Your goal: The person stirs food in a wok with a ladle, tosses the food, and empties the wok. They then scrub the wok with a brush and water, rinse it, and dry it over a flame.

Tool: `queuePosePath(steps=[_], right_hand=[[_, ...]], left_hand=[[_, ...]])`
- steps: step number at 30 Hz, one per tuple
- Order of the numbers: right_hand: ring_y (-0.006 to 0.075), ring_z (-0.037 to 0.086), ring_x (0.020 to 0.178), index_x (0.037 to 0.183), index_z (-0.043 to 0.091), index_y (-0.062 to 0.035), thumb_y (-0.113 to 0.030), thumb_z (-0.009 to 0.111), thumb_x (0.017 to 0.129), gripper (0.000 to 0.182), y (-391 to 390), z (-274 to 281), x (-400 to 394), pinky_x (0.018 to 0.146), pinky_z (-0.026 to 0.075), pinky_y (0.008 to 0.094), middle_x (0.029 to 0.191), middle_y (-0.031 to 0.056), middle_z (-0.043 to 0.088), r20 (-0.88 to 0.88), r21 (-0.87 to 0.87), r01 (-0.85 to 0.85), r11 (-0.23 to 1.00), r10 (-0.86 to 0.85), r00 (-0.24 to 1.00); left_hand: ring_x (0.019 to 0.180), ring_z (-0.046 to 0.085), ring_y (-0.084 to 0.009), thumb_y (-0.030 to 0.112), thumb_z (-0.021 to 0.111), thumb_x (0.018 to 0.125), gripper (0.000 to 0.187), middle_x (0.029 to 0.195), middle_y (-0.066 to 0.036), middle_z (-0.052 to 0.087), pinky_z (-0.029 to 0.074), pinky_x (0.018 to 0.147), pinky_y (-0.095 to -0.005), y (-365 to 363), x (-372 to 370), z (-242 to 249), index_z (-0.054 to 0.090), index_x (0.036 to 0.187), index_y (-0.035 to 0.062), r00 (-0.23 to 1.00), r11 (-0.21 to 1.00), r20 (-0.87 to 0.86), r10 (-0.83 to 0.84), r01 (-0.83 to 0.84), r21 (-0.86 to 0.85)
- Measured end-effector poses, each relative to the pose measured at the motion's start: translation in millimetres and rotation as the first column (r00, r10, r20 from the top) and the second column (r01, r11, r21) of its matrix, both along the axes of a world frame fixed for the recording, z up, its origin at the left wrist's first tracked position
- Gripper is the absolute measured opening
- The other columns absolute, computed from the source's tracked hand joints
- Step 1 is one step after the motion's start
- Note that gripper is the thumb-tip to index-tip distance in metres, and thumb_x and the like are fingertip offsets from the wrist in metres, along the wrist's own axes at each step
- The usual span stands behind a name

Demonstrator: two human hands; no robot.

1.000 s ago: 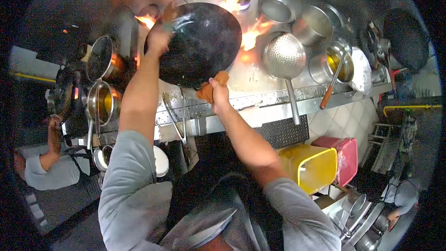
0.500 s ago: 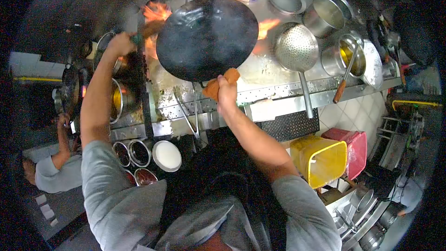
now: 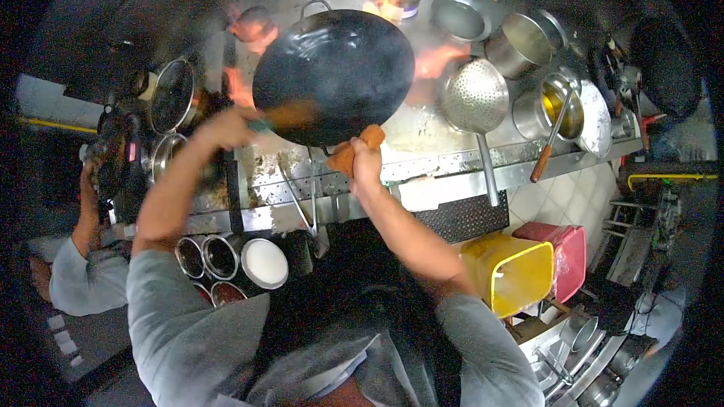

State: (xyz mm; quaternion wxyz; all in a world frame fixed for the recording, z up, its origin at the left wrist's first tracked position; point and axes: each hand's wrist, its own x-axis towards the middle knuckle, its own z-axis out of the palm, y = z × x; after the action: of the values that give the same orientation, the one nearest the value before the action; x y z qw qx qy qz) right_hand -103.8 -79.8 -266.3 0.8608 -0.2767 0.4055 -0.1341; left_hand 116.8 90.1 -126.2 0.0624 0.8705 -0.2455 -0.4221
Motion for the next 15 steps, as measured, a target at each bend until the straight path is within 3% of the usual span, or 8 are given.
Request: queuePosePath(steps=[2, 4, 6, 7, 8, 9, 12, 15], right_hand=[[0.0295, 0.065, 0.084, 0.107, 0.048, -0.0015, -0.016, 0.052, 0.094, 0.020, 6, -4, -2, 0.065, 0.057, 0.0462, 0.095, 0.0161, 0.062, -0.040, 0.025, 0.050, 0.998, -0.049, 0.998], [0.0296, 0.065, 0.084, 0.108, 0.048, -0.0016, -0.016, 0.053, 0.094, 0.021, 6, -1, -1, 0.066, 0.057, 0.0460, 0.095, 0.0157, 0.062, -0.009, 0.028, 0.005, 1.000, -0.005, 1.000], [0.0297, 0.065, 0.084, 0.109, 0.048, -0.0016, -0.016, 0.053, 0.094, 0.022, 8, -5, -5, 0.067, 0.057, 0.0460, 0.095, 0.0155, 0.062, 0.020, 0.053, -0.007, 0.999, 0.006, 1.000], [0.0297, 0.065, 0.083, 0.109, 0.048, -0.0016, -0.016, 0.053, 0.094, 0.022, 6, -6, -3, 0.068, 0.057, 0.0461, 0.095, 0.0153, 0.062, 0.057, 0.076, -0.017, 0.997, 0.013, 0.998], [0.0297, 0.065, 0.083, 0.109, 0.048, -0.0016, -0.016, 0.053, 0.094, 0.022, 6, -4, -3, 0.068, 0.057, 0.0461, 0.095, 0.0153, 0.062, 0.058, 0.075, -0.021, 0.997, 0.017, 0.998], [0.0297, 0.065, 0.084, 0.110, 0.049, -0.0016, -0.016, 0.053, 0.093, 0.022, 7, 0, -4, 0.069, 0.057, 0.0457, 0.096, 0.0152, 0.062, 0.026, 0.083, -0.043, 0.996, 0.041, 0.999], [0.0294, 0.064, 0.086, 0.111, 0.048, -0.0020, -0.017, 0.053, 0.093, 0.024, 4, -1, -5, 0.070, 0.057, 0.0454, 0.097, 0.0147, 0.061, 0.014, 0.080, -0.071, 0.994, 0.070, 0.997], [0.0290, 0.064, 0.085, 0.111, 0.047, -0.0019, -0.015, 0.052, 0.093, 0.022, 4, 11, -5, 0.070, 0.057, 0.0463, 0.096, 0.0145, 0.061, 0.018, 0.072, -0.062, 0.995, 0.061, 0.998]], left_hand=[[0.096, 0.068, -0.0354, 0.050, 0.077, 0.074, 0.072, 0.117, -0.019, 0.066, 0.054, 0.083, -0.0464, 15, 83, -17, 0.056, 0.135, 0.0187, 0.842, 0.980, 0.503, -0.192, 0.140, 0.139], [0.099, 0.067, -0.0369, 0.051, 0.073, 0.077, 0.070, 0.114, -0.020, 0.067, 0.053, 0.084, -0.0461, -32, 100, -16, 0.055, 0.136, 0.0173, 0.735, 0.988, 0.660, 0.156, -0.119, -0.100], [0.101, 0.067, -0.0350, 0.051, 0.065, 0.083, 0.068, 0.107, -0.021, 0.069, 0.053, 0.085, -0.0458, -62, 116, -95, 0.051, 0.138, 0.0134, 0.726, 0.777, 0.455, 0.515, -0.171, -0.606], [0.097, 0.069, -0.0318, 0.041, 0.068, 0.083, 0.064, 0.102, -0.019, 0.071, 0.056, 0.075, -0.0422, -94, 86, -113, 0.052, 0.137, 0.0130, 0.723, 0.765, 0.410, 0.556, -0.251, -0.593], [0.080, 0.071, -0.0291, 0.034, 0.071, 0.081, 0.063, 0.096, -0.017, 0.072, 0.057, 0.062, -0.0375, -117, 49, -115, 0.052, 0.138, 0.0130, 0.836, 0.728, 0.066, 0.545, -0.433, -0.532], [0.078, 0.069, -0.0230, 0.032, 0.072, 0.081, 0.069, 0.097, -0.013, 0.070, 0.058, 0.051, -0.0348, -136, 23, -148, 0.047, 0.142, 0.0105, 0.921, 0.843, 0.092, 0.380, -0.303, -0.444], [0.076, 0.068, -0.0182, 0.030, 0.075, 0.079, 0.070, 0.097, -0.009, 0.070, 0.056, 0.057, -0.0312, -135, -66, -107, 0.049, 0.142, 0.0161, 0.969, 0.873, -0.218, 0.119, -0.207, -0.442], [0.082, 0.069, -0.0215, 0.036, 0.073, 0.081, 0.054, 0.094, -0.013, 0.072, 0.054, 0.074, -0.0378, -53, -6, -104, 0.061, 0.131, 0.0179, 0.978, 0.923, 0.155, -0.143, 0.188, -0.335]])
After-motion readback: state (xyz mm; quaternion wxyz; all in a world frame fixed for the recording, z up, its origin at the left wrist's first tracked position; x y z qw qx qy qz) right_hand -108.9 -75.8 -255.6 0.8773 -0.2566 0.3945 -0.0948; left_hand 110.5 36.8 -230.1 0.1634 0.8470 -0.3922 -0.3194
